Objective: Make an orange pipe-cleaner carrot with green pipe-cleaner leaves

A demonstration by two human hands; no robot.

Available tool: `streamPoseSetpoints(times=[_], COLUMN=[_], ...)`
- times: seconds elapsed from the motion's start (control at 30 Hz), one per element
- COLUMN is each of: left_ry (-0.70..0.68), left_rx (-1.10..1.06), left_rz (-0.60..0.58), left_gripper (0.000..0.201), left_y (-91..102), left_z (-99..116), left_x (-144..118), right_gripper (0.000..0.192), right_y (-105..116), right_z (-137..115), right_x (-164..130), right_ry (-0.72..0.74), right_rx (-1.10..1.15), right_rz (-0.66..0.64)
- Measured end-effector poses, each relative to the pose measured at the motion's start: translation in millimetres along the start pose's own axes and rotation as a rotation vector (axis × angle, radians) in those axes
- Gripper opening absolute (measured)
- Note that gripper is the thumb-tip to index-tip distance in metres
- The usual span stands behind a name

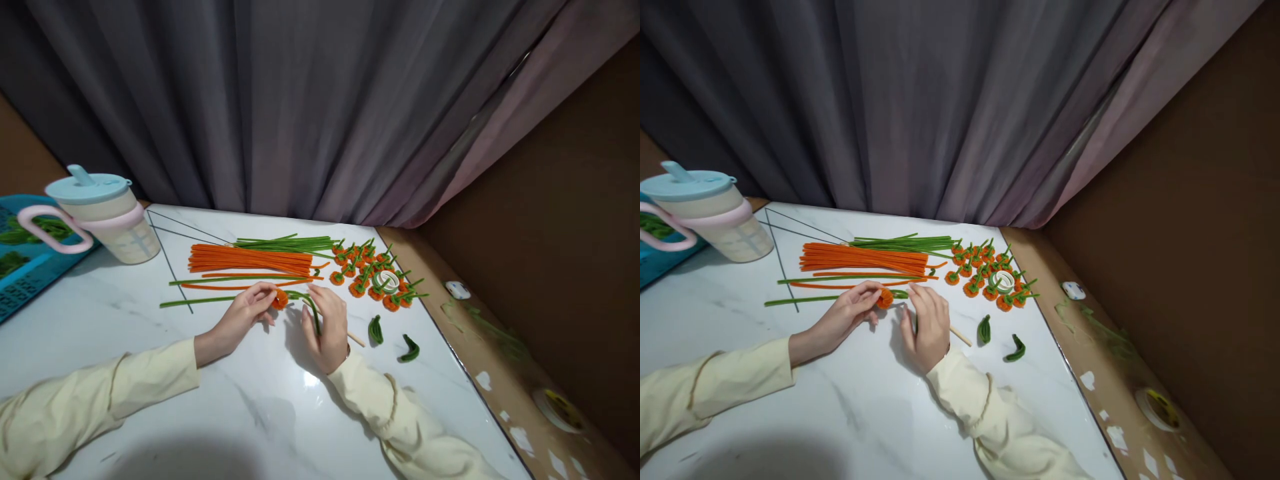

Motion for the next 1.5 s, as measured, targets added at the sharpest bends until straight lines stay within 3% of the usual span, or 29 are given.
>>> streamPoseSetpoints(times=[0.1, 0.27, 0.4, 0.5, 0.63, 0.73, 0.93, 1.03, 1.23, 1.5], left_ry=[-0.004, 0.05, 0.049, 0.03, 0.007, -0.082, -0.23, -0.198, -0.005, -0.079], left_rx=[-0.038, -0.147, -0.142, -0.078, 0.031, 0.101, 0.203, 0.15, 0.103, 0.288], left_rz=[-0.013, -0.047, -0.032, -0.06, -0.143, -0.17, -0.18, -0.159, -0.236, -0.122], left_gripper=[0.027, 0.024, 0.023, 0.022, 0.02, 0.017, 0.018, 0.029, 0.036, 0.044], left_y=[0.9, 4.2, 4.2, -0.5, -4.9, -5.0, -7.9, -6.9, -7.8, -3.7], left_z=[-1, -5, -2, 4, 8, 10, 11, 10, 6, 5], left_x=[2, 6, 6, 1, -5, -6, -6, -6, -3, -3], right_gripper=[0.04, 0.036, 0.042, 0.047, 0.047, 0.042, 0.034, 0.032, 0.027, 0.035], right_y=[4, -2, -11, -18, -27, -32, -38, -37, -30, -29], right_z=[9, 28, 41, 42, 37, 36, 34, 34, 37, 35], right_x=[0, -7, -11, -10, -6, -5, -8, -9, -8, 4], right_ry=[-0.154, -0.375, -0.692, -0.89, -1.001, -1.006, -0.939, -0.914, -0.878, -0.865], right_rx=[0.08, 0.427, 0.706, 0.814, 0.957, 0.978, 1.051, 1.081, 1.052, 0.925], right_rz=[0.036, -0.009, 0.021, -0.049, -0.21, -0.334, -0.438, -0.458, -0.397, -0.572])
Point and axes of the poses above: each hand's wrist, its own x-axis towards the middle knuckle, its own y-axis out of the back of the hand, z = x × y, the point moved 4 cm from there along x, towards the middle knuckle, and after that the axes turned 3 degrees about -y, right-handed, at the moved point
